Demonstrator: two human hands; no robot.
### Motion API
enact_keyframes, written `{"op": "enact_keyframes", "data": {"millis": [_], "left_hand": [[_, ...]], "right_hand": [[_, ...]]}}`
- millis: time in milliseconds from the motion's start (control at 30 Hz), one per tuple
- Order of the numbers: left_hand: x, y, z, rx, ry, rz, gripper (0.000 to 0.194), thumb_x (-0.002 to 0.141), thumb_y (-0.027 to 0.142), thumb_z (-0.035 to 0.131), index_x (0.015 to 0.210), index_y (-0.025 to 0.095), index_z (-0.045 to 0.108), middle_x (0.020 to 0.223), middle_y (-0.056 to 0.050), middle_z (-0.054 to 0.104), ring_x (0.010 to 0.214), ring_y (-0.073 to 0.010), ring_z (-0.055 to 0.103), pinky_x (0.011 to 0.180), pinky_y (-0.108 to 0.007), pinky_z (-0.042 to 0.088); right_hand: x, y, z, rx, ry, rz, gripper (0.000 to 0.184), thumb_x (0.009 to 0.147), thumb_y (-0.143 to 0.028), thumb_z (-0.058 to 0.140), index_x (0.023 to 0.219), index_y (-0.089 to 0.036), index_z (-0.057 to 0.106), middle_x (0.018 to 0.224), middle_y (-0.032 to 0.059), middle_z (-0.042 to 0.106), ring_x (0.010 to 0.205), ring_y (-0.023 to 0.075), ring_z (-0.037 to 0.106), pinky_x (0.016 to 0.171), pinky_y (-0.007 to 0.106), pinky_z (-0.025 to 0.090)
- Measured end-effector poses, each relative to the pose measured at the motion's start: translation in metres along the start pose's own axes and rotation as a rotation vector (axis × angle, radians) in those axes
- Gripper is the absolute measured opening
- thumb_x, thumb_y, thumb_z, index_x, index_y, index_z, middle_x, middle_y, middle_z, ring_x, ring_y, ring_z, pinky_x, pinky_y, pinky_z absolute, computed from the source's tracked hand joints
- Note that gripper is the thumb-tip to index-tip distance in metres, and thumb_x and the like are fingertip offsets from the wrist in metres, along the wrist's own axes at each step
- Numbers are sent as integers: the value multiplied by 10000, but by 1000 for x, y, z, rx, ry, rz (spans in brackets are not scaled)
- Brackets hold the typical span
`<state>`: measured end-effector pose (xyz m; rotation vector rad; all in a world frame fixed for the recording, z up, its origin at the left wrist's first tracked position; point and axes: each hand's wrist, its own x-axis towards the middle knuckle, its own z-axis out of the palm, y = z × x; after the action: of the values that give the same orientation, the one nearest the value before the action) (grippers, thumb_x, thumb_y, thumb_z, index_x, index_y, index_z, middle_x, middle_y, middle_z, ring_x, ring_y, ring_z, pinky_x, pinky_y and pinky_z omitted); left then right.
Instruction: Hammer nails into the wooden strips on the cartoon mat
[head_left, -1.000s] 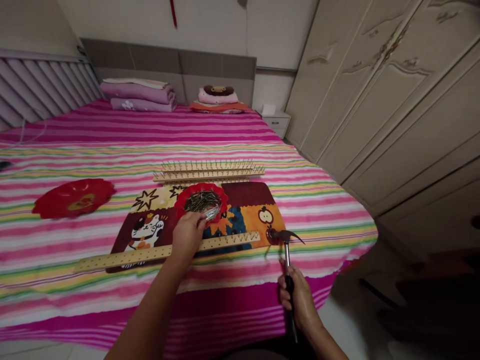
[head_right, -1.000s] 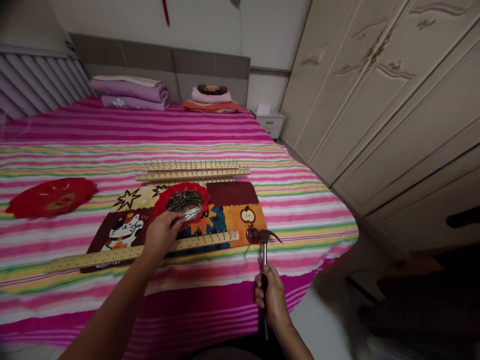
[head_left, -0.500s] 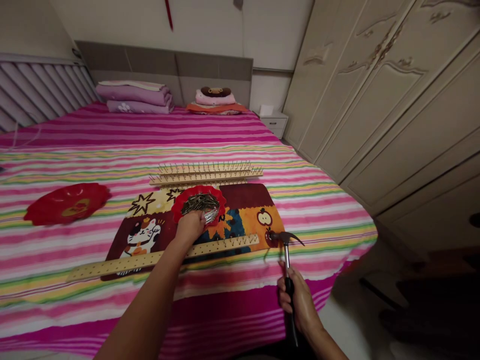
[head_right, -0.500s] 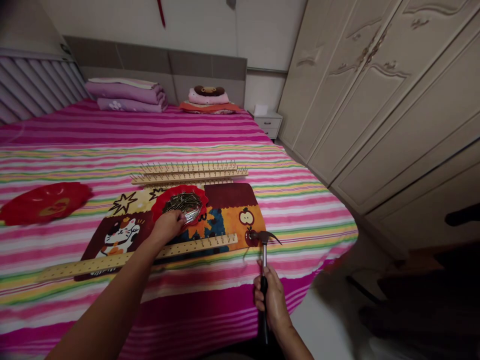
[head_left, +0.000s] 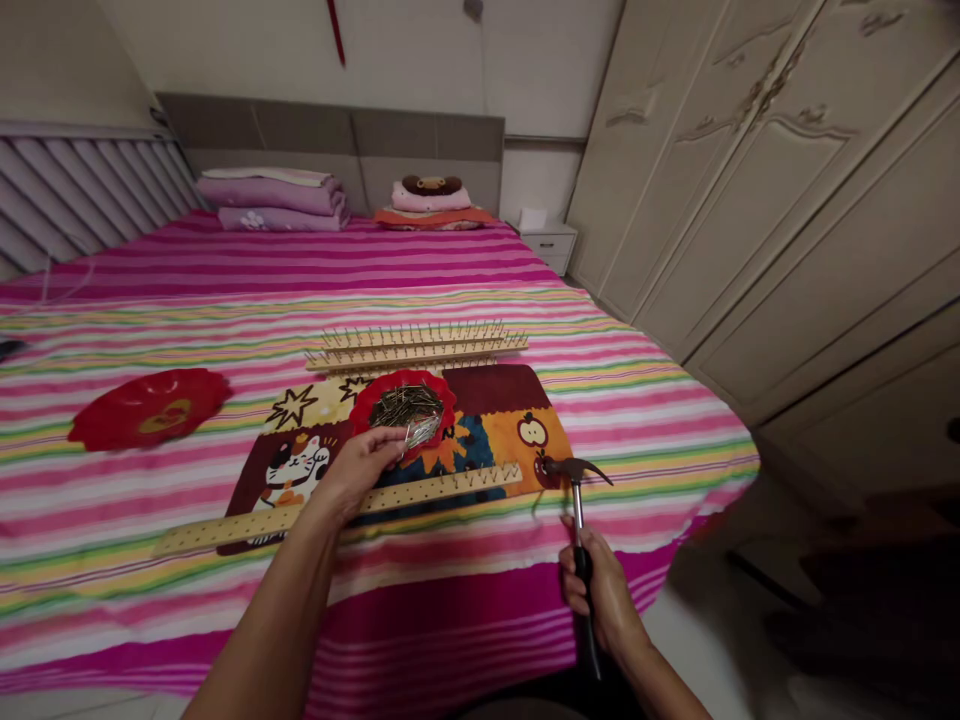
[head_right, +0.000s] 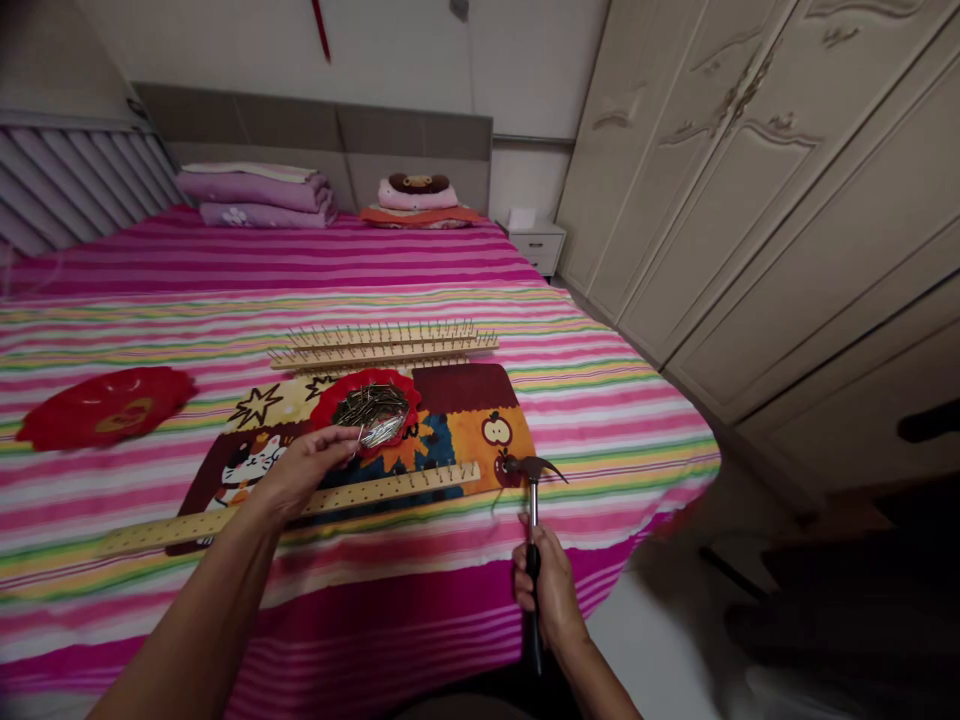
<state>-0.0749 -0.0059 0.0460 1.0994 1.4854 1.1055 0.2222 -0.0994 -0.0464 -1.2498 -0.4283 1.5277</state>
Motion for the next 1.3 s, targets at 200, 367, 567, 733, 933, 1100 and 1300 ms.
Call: {"op": "enact_keyframes", "data": {"millis": [200,367,567,733,933,1100,1300], "left_hand": [[-29,-29,12,43,-37,4,282,558,401,681,692,170,591,591,28,590,576,-105,527,585,-223,409],[-29,-49,31,224,28,74,221,627,397,616,723,198,613,632,25,625,626,-127,564,628,-233,417],[-34,-44,41,371,51,94,181,673,381,568,725,216,621,634,36,642,617,-130,574,599,-225,406],[-36,-45,43,506,66,132,158,704,349,535,735,223,625,633,38,641,615,-127,572,602,-221,407],[-37,-52,45,568,54,261,154,739,302,501,756,225,634,803,5,673,724,-131,596,681,-228,425],[-38,-56,46,596,71,300,158,761,295,495,782,231,638,840,-1,674,801,-142,601,738,-239,421],[-39,-56,46,665,83,303,151,767,277,492,736,227,631,751,12,643,708,-127,572,653,-219,395]], "right_hand": [[-2,-3,3,-13,10,-1,390,734,-463,580,1051,-240,534,504,-95,432,329,27,292,295,106,176],[-2,-2,3,-6,-2,-10,407,724,-470,587,1054,-239,530,497,-97,435,324,32,295,289,111,173],[-2,-4,3,-4,-3,-3,401,721,-469,587,1039,-231,529,491,-101,434,319,27,286,292,110,165],[-3,-2,4,-30,-9,-25,395,723,-478,580,1024,-229,523,501,-102,432,323,29,288,295,114,171],[-28,-15,16,-221,15,-134,367,758,-503,544,1006,-233,533,526,-98,419,324,32,280,303,140,177],[-52,-49,44,-600,-293,-277,373,828,-451,488,1075,-194,596,531,-52,453,445,92,392,415,208,291],[-55,-57,78,-795,-485,-374,309,863,-359,451,1090,-223,611,521,-64,349,456,94,290,444,226,218]]}}
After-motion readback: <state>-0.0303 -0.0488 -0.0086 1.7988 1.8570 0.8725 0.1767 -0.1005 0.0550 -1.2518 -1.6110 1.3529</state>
